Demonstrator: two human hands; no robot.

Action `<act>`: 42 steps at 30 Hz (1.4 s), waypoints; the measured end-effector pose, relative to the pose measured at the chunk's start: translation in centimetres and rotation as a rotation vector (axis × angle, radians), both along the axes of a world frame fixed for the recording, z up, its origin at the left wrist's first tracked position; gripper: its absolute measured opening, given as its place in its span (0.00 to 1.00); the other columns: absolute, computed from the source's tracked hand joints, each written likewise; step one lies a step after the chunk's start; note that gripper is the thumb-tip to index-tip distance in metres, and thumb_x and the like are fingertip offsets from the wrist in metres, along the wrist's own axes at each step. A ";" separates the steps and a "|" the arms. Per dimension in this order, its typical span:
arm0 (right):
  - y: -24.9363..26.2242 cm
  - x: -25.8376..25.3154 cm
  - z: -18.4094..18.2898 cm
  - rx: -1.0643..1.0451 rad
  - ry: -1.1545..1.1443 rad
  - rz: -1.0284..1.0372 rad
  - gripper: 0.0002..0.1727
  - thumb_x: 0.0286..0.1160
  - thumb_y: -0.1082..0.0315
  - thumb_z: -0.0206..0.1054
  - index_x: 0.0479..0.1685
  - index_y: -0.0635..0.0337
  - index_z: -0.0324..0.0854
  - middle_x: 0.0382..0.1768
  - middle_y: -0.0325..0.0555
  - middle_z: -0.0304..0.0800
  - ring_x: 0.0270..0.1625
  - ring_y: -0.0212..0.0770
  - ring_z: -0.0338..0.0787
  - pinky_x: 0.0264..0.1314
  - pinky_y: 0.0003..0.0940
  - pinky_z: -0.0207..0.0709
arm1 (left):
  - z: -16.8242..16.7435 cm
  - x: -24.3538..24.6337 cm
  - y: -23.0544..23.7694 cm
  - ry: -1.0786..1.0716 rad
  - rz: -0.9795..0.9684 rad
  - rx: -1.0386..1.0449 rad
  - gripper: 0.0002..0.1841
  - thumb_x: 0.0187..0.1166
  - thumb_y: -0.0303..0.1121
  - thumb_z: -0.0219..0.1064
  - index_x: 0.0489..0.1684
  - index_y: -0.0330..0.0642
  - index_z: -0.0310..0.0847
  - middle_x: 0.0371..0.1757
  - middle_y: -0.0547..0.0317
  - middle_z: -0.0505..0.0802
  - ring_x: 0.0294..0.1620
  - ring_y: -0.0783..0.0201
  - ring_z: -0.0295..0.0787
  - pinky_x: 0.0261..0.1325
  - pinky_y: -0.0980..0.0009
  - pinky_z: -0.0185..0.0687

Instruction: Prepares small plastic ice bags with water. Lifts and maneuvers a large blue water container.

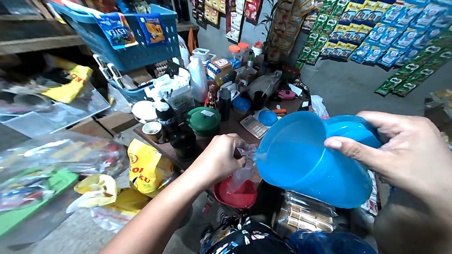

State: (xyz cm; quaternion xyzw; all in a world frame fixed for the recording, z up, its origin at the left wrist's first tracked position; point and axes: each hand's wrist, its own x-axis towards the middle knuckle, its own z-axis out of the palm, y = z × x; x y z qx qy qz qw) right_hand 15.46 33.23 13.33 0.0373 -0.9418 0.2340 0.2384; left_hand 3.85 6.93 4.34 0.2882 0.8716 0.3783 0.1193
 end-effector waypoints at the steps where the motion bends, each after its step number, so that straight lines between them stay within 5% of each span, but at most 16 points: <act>1: 0.0 0.0 0.1 0.003 -0.001 -0.001 0.25 0.59 0.30 0.74 0.41 0.37 0.90 0.24 0.18 0.87 0.25 0.16 0.85 0.22 0.17 0.77 | 0.0 0.0 0.0 0.003 0.000 -0.004 0.08 0.72 0.27 0.77 0.45 0.47 0.94 0.49 0.65 0.93 0.42 0.73 0.88 0.48 0.71 0.85; 17: -0.1 0.5 -0.5 -0.075 -0.008 -0.017 0.24 0.57 0.31 0.76 0.38 0.37 0.89 0.23 0.19 0.88 0.24 0.17 0.86 0.20 0.17 0.79 | -0.1 0.1 0.0 -0.002 0.005 -0.009 0.08 0.72 0.27 0.77 0.45 0.48 0.94 0.49 0.67 0.93 0.44 0.74 0.88 0.49 0.71 0.86; 26: 2.0 0.4 -5.1 -0.388 0.073 0.080 0.21 0.60 0.37 0.79 0.45 0.37 0.92 0.32 0.16 0.92 0.30 0.15 0.88 0.30 0.13 0.83 | -0.2 0.1 0.0 -0.005 -0.005 0.000 0.08 0.72 0.27 0.76 0.46 0.46 0.94 0.48 0.66 0.94 0.40 0.75 0.88 0.47 0.72 0.86; 33: 4.3 -0.4 -10.2 -0.800 0.077 0.111 0.16 0.65 0.44 0.79 0.46 0.40 0.92 0.31 0.22 0.93 0.22 0.17 0.81 0.25 0.12 0.75 | -0.3 -0.1 0.1 -0.014 -0.003 0.017 0.10 0.72 0.26 0.76 0.47 0.49 0.94 0.51 0.66 0.93 0.40 0.75 0.88 0.45 0.73 0.86; 35: 4.5 -0.8 -11.9 -0.925 0.042 0.038 0.15 0.73 0.42 0.71 0.39 0.41 0.90 0.26 0.22 0.89 0.22 0.18 0.80 0.25 0.12 0.73 | -0.4 -0.2 0.0 0.008 -0.018 0.029 0.11 0.71 0.25 0.76 0.48 0.48 0.94 0.52 0.65 0.93 0.40 0.75 0.89 0.45 0.73 0.87; 39: 4.0 -2.9 -15.8 -1.108 -0.037 -0.186 0.26 0.92 0.53 0.35 0.33 0.49 0.78 0.21 0.27 0.84 0.19 0.20 0.78 0.22 0.14 0.72 | -0.3 -0.1 0.2 0.013 -0.011 0.013 0.11 0.71 0.25 0.76 0.48 0.48 0.95 0.52 0.66 0.93 0.40 0.75 0.88 0.45 0.73 0.86; 42: 4.1 -4.9 -20.0 -1.186 -0.077 -0.314 0.28 0.95 0.57 0.38 0.32 0.57 0.81 0.19 0.32 0.82 0.15 0.22 0.73 0.18 0.16 0.66 | -0.3 -0.1 0.3 0.005 0.013 0.020 0.10 0.71 0.25 0.76 0.46 0.48 0.94 0.50 0.68 0.94 0.37 0.77 0.87 0.43 0.74 0.85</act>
